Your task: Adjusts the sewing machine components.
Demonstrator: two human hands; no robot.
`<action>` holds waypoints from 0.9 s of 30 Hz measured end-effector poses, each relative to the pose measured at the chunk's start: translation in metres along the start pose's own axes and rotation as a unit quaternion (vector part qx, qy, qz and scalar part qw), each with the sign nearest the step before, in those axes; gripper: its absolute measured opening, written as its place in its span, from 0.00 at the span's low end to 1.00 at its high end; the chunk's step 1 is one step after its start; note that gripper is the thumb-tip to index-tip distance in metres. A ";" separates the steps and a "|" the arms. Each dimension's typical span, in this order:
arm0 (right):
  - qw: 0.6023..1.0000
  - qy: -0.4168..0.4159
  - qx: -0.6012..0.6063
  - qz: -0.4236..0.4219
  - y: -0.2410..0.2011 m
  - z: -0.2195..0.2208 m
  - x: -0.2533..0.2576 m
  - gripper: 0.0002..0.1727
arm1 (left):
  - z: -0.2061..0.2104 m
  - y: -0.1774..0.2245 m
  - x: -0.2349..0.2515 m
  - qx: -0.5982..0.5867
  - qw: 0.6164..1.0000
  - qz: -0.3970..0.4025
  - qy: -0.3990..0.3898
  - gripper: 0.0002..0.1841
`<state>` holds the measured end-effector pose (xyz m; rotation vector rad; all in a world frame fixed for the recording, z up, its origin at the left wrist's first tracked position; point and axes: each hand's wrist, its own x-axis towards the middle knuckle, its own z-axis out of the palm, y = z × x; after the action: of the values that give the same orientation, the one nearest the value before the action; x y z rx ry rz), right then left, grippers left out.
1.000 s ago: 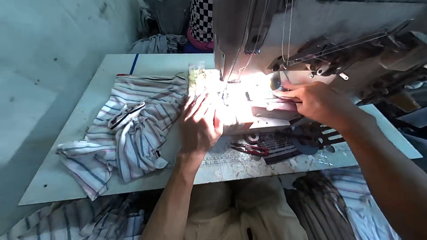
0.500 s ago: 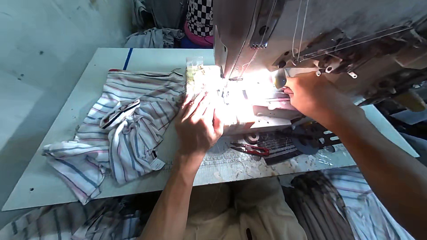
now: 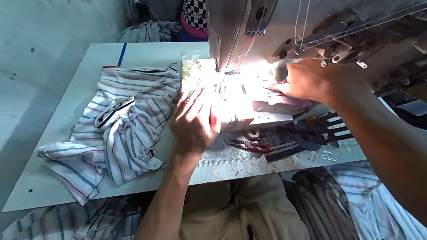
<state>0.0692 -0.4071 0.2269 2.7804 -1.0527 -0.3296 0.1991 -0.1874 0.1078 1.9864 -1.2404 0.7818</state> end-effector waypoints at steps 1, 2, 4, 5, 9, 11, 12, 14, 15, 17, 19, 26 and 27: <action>1.000 -0.009 0.002 -0.014 -0.002 -0.003 0.002 0.27 | -0.004 -0.002 0.003 0.005 1.000 0.005 -0.010 0.20; 0.999 -0.011 0.008 -0.034 -0.004 -0.006 0.002 0.27 | -0.008 -0.005 0.007 0.009 1.000 0.013 -0.021 0.18; 0.998 -0.032 0.018 -0.052 -0.006 -0.012 0.001 0.26 | -0.014 -0.012 0.015 0.000 0.999 0.030 -0.040 0.15; 0.998 -0.037 0.025 -0.054 -0.007 -0.014 0.000 0.26 | -0.014 -0.014 0.018 -0.006 0.998 0.034 -0.043 0.15; 0.976 0.146 0.150 -0.064 -0.021 0.011 -0.010 0.27 | -0.006 -0.013 0.016 -0.014 0.999 0.025 -0.028 0.17; 0.965 0.190 0.175 -0.038 -0.031 0.020 -0.016 0.31 | -0.007 -0.012 0.017 -0.016 0.998 0.033 -0.049 0.19; 0.966 0.191 0.170 -0.038 -0.030 0.020 -0.015 0.29 | -0.007 -0.015 0.019 -0.019 0.998 0.039 -0.055 0.19; 0.968 0.170 0.175 -0.061 -0.025 0.023 -0.018 0.23 | -0.010 -0.020 0.018 -0.042 0.995 0.052 -0.074 0.18; 0.972 0.156 0.160 -0.067 -0.023 0.024 -0.019 0.20 | -0.011 -0.022 0.018 -0.056 0.993 0.057 -0.083 0.18; 0.986 0.104 0.123 -0.040 -0.019 0.019 -0.022 0.20 | -0.012 -0.024 0.019 -0.070 0.991 0.061 -0.097 0.18; 0.987 0.090 0.127 -0.026 -0.013 0.017 -0.022 0.21 | -0.012 -0.023 0.019 -0.070 0.991 0.061 -0.099 0.17; 0.901 0.290 0.245 -0.209 -0.052 0.043 -0.041 0.08 | -0.013 -0.022 0.023 -0.070 0.990 0.040 -0.113 0.17; 0.907 0.272 0.245 -0.209 -0.051 0.037 -0.051 0.07 | -0.017 -0.024 0.025 -0.077 0.987 0.040 -0.138 0.18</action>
<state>0.0549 -0.3373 0.1881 3.2017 -0.4367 0.7410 0.2276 -0.1790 0.1320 1.9739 -1.5010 0.4404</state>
